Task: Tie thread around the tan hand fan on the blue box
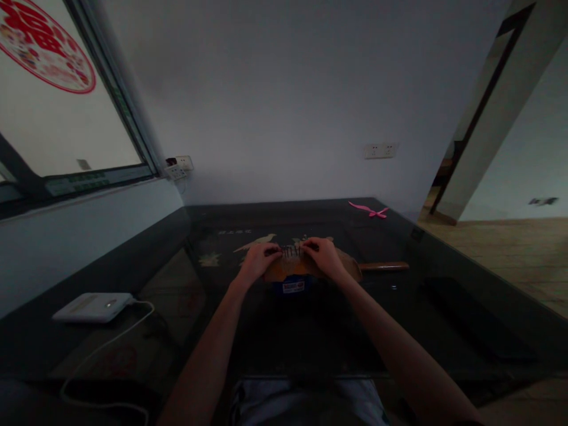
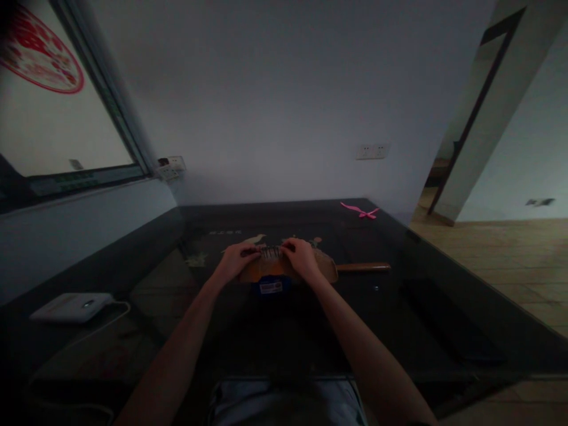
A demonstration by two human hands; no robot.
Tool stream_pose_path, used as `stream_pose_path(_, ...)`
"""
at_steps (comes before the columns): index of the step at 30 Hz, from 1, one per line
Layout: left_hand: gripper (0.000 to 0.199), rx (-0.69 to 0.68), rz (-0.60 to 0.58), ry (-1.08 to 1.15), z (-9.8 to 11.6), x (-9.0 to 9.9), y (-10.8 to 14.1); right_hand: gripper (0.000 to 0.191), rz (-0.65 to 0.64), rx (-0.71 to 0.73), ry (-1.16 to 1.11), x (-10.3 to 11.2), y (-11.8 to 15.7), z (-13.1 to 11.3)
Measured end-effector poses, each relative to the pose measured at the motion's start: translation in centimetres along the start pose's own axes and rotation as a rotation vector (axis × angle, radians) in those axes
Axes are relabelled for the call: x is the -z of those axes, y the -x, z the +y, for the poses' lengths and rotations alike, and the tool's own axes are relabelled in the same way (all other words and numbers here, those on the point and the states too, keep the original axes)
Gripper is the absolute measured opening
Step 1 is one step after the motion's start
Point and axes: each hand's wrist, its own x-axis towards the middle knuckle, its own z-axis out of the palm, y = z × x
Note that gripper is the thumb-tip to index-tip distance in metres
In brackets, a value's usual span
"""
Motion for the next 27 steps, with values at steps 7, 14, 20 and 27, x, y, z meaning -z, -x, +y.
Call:
stream_pose_path(7, 0.014, 0.032, 0.019, -0.028, 0.56, -0.06, 0.05, 0.012, 0.08, -0.006, -0.016, -0.43, 0.24, 0.14)
stream_pose_path(14, 0.012, 0.075, 0.073, 0.028, 0.54, -0.13, -0.14, 0.006, 0.045, -0.014, -0.069, -0.47, 0.44, -0.11)
stream_pose_path(20, 0.014, 0.054, 0.081, 0.075, 0.4, -0.35, -0.07, 0.009, 0.019, -0.038, -0.105, -0.53, 0.44, -0.22)
stream_pose_path(27, 0.017, 0.05, 0.102, -0.02, 0.19, -0.91, 0.15, 0.014, 0.016, 0.014, -0.035, -0.45, 0.69, -0.61)
